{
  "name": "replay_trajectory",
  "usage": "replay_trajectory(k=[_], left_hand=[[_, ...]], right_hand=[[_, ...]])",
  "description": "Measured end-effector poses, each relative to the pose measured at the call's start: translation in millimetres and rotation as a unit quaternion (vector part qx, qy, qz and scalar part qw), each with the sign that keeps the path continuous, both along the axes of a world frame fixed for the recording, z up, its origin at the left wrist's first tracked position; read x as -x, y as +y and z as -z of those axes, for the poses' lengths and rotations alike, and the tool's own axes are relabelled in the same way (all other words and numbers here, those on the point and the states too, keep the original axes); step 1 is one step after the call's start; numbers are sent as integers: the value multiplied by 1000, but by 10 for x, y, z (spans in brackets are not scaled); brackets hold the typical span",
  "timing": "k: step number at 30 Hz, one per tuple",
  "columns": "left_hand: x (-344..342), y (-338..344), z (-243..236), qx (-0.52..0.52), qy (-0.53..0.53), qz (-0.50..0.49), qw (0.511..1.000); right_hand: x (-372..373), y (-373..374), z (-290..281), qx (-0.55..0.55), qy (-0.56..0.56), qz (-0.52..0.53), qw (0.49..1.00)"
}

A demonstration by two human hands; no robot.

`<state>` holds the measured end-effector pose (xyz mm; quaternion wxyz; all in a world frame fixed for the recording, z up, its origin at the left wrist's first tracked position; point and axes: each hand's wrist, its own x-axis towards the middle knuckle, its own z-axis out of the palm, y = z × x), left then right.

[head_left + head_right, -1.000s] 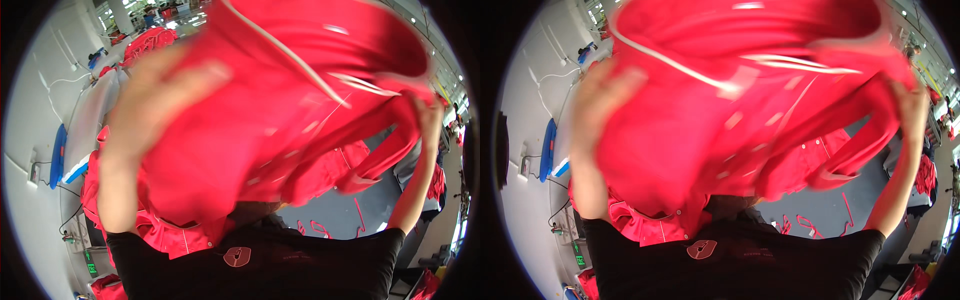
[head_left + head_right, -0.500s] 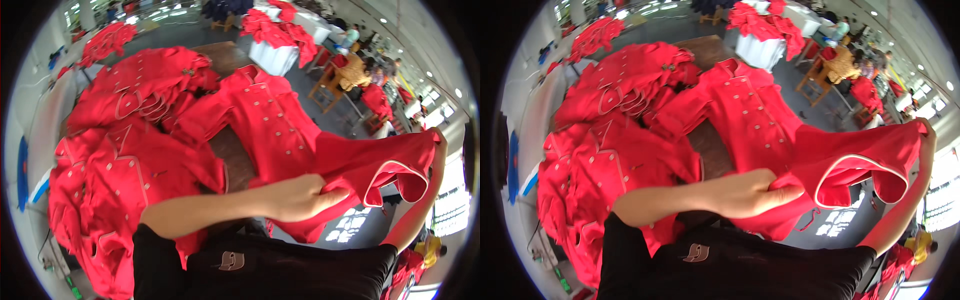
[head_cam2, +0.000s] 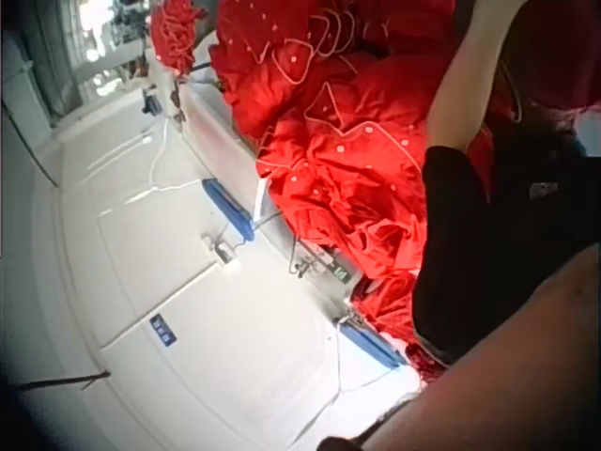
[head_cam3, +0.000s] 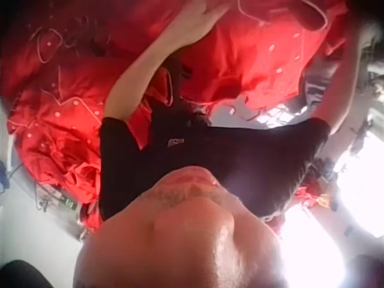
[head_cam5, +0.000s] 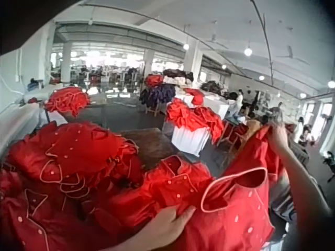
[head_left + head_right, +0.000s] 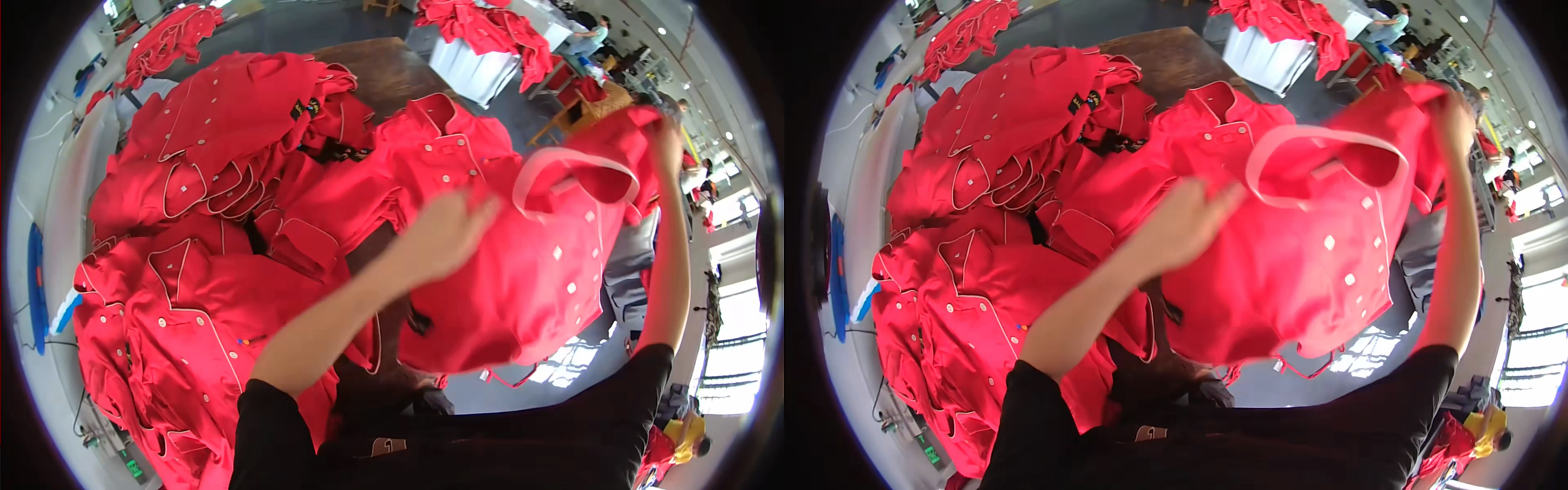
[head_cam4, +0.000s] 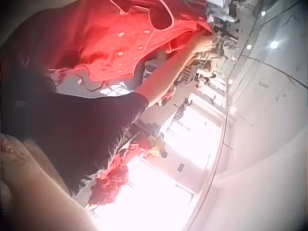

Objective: Folding and stacking red jackets on an industrial workbench.

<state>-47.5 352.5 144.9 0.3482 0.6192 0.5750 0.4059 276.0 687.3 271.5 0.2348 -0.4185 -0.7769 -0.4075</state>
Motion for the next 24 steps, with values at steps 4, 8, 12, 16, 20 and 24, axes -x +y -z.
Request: replay_trajectory(k=[4, 8, 12, 16, 20, 24], left_hand=[[1255, 697, 1185, -104, -42, -278, 954], [1421, 695, 2537, 100, -28, -366, 925], [1251, 235, 2546, 164, -300, -293, 893], [1056, -298, 2667, 209, -225, -126, 943], [1199, -98, 2315, 17, -393, -362, 845], [1401, -295, 2630, 46, 14, -486, 873]], right_hand=[[1645, 265, 1263, 94, 63, -15, 994], [1382, 78, 2461, 237, -64, -171, 954], [418, -388, 3462, 383, -128, -72, 912], [77, -1164, 3758, 550, -20, 52, 833], [-685, -1598, 4277, 460, -131, 55, 877], [-974, -1782, 4639, 424, -216, -101, 874]])
